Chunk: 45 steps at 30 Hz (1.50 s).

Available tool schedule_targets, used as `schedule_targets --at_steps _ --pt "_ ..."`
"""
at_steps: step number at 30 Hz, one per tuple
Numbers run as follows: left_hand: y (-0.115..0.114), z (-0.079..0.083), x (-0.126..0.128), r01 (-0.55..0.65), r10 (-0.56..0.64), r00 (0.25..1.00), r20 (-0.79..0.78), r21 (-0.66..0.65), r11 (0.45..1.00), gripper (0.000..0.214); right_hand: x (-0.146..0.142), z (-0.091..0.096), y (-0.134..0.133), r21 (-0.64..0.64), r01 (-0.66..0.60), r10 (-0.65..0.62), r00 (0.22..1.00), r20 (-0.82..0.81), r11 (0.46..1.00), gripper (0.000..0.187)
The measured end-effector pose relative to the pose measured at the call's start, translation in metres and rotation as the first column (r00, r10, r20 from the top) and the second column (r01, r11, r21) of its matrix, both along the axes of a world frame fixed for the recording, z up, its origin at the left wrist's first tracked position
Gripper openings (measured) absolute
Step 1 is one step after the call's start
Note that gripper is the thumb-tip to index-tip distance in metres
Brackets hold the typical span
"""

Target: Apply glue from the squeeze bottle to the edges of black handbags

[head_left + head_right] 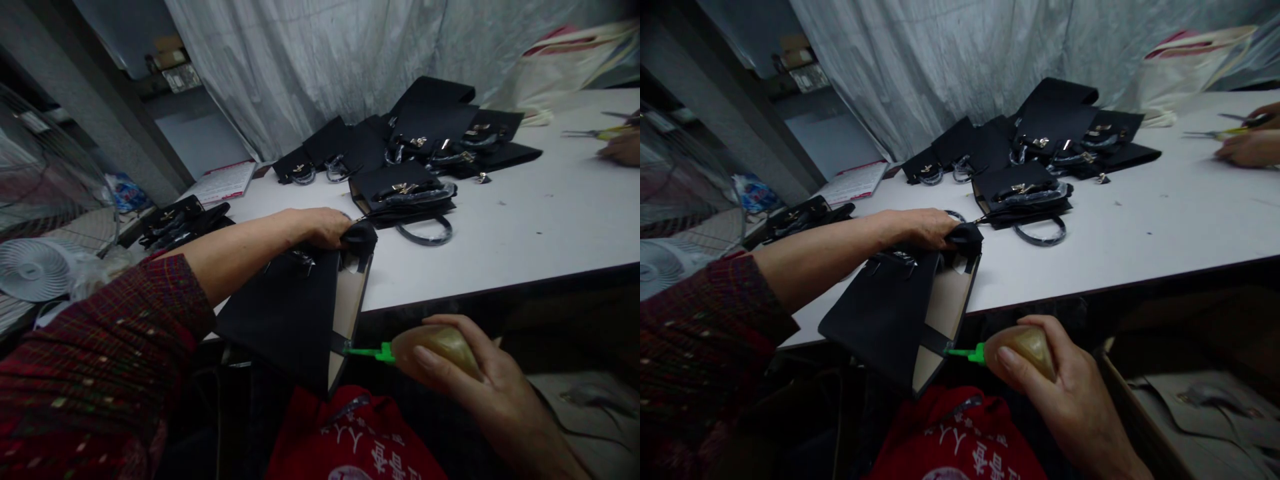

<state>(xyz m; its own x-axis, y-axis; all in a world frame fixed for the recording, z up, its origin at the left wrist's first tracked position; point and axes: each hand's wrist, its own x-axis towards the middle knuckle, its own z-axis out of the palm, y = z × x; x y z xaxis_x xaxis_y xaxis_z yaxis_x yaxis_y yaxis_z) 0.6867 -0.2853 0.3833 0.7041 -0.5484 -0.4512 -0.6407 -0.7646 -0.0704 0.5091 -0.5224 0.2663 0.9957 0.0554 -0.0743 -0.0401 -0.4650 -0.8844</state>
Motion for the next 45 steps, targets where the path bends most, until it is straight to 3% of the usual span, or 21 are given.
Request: schedule_targets --at_steps 4,11,14,22,33,38,43,45 --pt "0.009 0.024 -0.001 0.019 -0.018 0.998 0.066 -0.013 1.0 0.038 0.004 0.001 -0.003 0.024 0.077 -0.078 0.997 0.03 0.997 0.056" --pt "0.011 0.083 -0.012 -0.023 0.018 0.972 0.233 0.017 1.0 0.046 0.028 0.001 -0.001 0.115 0.26 -0.277 0.944 0.18 0.959 0.056" --pt "0.01 0.096 -0.022 -0.054 0.049 0.948 0.314 0.005 0.999 0.05 0.036 0.005 0.0 0.091 0.291 -0.304 0.93 0.206 0.952 0.058" --pt "0.018 0.079 -0.051 0.003 0.016 0.947 0.319 -0.06 0.998 0.036 0.051 0.0 0.001 0.054 0.278 -0.283 0.934 0.219 0.959 0.058" --pt "0.025 0.079 -0.075 -0.164 0.192 0.938 0.287 -0.117 0.979 0.048 0.053 -0.003 0.01 -0.043 0.211 -0.194 0.947 0.256 0.976 0.056" --pt "0.027 0.078 -0.081 -0.159 0.184 0.942 0.282 -0.11 0.981 0.051 0.046 -0.001 0.011 0.004 0.091 -0.091 0.988 0.123 0.996 0.049" --pt "0.032 0.076 -0.082 -0.16 0.19 0.946 0.261 -0.131 0.978 0.052 0.046 -0.002 0.01 -0.065 0.205 -0.188 0.961 0.201 0.977 0.057" --pt "0.034 0.075 -0.082 -0.165 0.195 0.948 0.253 -0.138 0.977 0.053 0.046 -0.002 0.01 -0.075 0.18 -0.164 0.97 0.181 0.981 0.056"
